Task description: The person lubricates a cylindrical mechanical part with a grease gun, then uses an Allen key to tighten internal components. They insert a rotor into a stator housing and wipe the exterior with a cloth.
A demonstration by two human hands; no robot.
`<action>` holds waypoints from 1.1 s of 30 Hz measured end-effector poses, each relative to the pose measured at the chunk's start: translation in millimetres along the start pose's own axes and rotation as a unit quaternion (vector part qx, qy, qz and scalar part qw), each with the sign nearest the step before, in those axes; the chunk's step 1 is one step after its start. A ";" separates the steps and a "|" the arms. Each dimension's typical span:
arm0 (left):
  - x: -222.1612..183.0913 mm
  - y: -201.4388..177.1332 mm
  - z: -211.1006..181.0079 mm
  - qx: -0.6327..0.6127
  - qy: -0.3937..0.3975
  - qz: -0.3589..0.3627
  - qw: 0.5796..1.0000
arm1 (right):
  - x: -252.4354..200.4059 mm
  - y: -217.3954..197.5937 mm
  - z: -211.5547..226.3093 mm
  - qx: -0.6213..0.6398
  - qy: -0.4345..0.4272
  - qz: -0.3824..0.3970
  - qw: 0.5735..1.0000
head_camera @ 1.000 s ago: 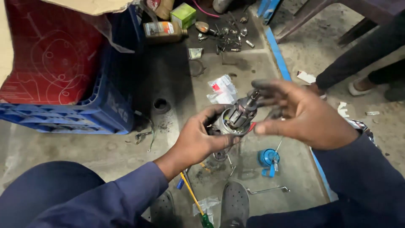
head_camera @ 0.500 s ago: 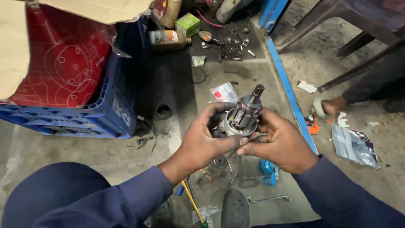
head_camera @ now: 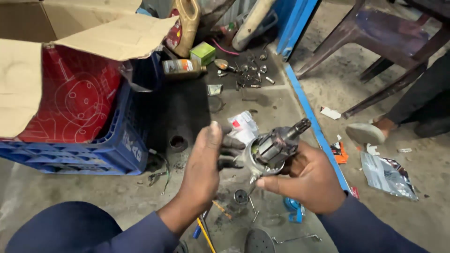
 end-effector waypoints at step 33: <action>-33.7 3.2 39.9 -0.343 -0.263 0.004 0.902 | 4.0 67.7 -5.4 -0.160 -0.063 0.034 0.985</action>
Point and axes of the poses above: each hand's wrist, its own x-axis towards the middle knuckle, its own y-axis out of the palm, z = x × y, the point moved 5 cm from there along x, towards the middle knuckle, and after that the axes turned 10 degrees about x, right-handed, at the moved point
